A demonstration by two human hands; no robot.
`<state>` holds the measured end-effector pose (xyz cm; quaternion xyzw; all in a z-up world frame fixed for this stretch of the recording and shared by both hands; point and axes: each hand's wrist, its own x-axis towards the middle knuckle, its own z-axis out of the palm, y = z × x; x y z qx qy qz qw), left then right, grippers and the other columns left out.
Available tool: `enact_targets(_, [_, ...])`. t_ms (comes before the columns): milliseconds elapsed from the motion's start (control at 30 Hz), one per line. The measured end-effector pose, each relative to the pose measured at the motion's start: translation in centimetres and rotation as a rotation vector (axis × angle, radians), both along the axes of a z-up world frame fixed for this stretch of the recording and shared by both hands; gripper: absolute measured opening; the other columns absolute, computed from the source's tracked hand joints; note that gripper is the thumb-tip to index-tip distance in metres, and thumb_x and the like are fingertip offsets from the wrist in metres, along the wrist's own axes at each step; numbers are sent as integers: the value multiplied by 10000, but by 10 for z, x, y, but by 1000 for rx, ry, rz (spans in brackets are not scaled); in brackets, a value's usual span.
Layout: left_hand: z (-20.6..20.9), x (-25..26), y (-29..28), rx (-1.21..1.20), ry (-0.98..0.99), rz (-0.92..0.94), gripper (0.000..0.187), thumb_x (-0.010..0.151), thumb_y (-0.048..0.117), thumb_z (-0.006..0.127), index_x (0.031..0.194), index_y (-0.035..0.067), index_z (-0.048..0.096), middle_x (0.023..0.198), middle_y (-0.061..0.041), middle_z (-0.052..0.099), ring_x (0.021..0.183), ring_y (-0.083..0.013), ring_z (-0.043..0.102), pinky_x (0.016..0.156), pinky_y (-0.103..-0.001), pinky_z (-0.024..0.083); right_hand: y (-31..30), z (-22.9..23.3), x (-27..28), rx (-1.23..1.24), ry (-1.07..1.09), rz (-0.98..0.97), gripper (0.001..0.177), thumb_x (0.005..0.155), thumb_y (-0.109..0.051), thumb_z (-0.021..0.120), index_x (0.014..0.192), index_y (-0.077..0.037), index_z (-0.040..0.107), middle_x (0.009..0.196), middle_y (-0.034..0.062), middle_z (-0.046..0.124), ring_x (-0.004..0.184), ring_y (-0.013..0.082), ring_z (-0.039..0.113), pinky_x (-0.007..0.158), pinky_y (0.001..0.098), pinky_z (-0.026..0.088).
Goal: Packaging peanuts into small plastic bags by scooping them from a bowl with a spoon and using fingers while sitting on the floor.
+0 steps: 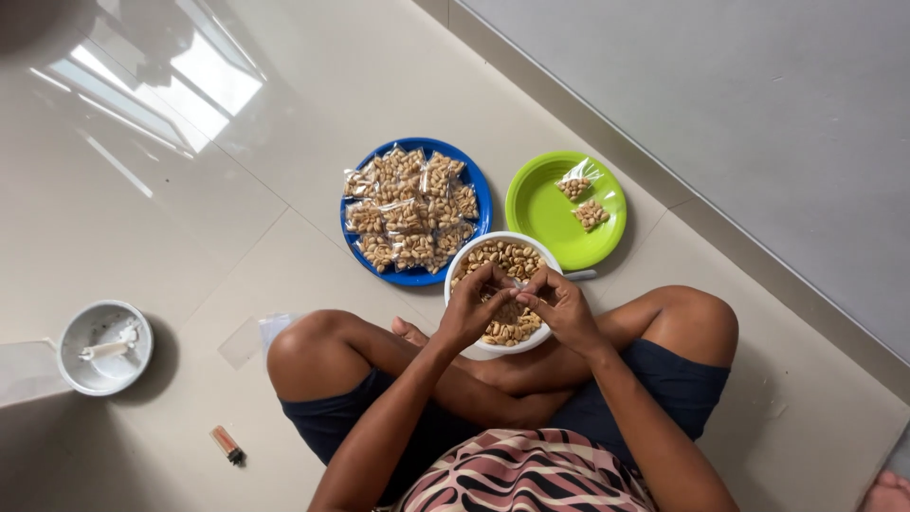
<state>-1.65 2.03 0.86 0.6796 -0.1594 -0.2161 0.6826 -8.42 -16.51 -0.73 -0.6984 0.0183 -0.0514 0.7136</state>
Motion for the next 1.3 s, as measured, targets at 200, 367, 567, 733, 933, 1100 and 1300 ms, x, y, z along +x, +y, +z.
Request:
enact_targets(200, [44,6,4,96,-30,-44,305,918,217,791,1070,2,638,1041,-219,689,1034,-395,688,871,-498,579,-9,28,18,20,199,162,174,904,-89,808,898,19,671,784,48,657,801,122,633,743,293,548])
enact_targets(367, [60,31,61,-13,4,64,423,1018,87,603,1418,52,472,1371,-317,484,1285,-515,501,1059,-626,441,-53,5,51,17,332,44,163,946,-143,765,984,-16,671,880,68,663,838,160,655,787,304,571])
enact_targets(567, [119,17,183,109,-114,678,309,1080,84,462,1385,42,481,1215,-116,616,1086,-213,623,935,-337,523,-106,-34,88,-327,384,-215,122,911,-91,711,984,-15,649,858,85,647,736,180,667,702,308,566])
enact_targets(733, [103,-26,245,337,-53,985,265,1089,54,478,1349,3,475,1192,-144,600,1084,-216,618,933,-337,527,-116,-58,98,-750,365,-183,64,863,-68,701,870,-50,639,811,64,692,690,175,645,666,342,539])
enact_targets(933, [47,-79,264,515,115,1091,252,1086,-9,437,1333,-52,470,1161,-190,600,1032,-261,627,884,-372,521,-110,-65,95,-1117,357,122,123,913,-139,725,838,-70,656,943,89,607,689,205,603,646,365,565])
enact_targets(1100, [36,-88,247,421,163,1182,233,1094,26,443,1318,-13,488,1196,-153,583,1019,-213,623,887,-324,536,-110,-67,87,-1069,496,300,143,839,-103,780,945,-121,686,1024,40,577,746,187,619,714,369,549])
enact_targets(1300, [92,-57,199,581,-149,1208,192,1127,-13,432,1314,-40,468,1229,-181,553,1089,-252,610,924,-369,535,-139,-55,98,-1102,457,238,204,873,-182,778,1037,-86,704,1228,141,671,1163,363,641,994,521,553])
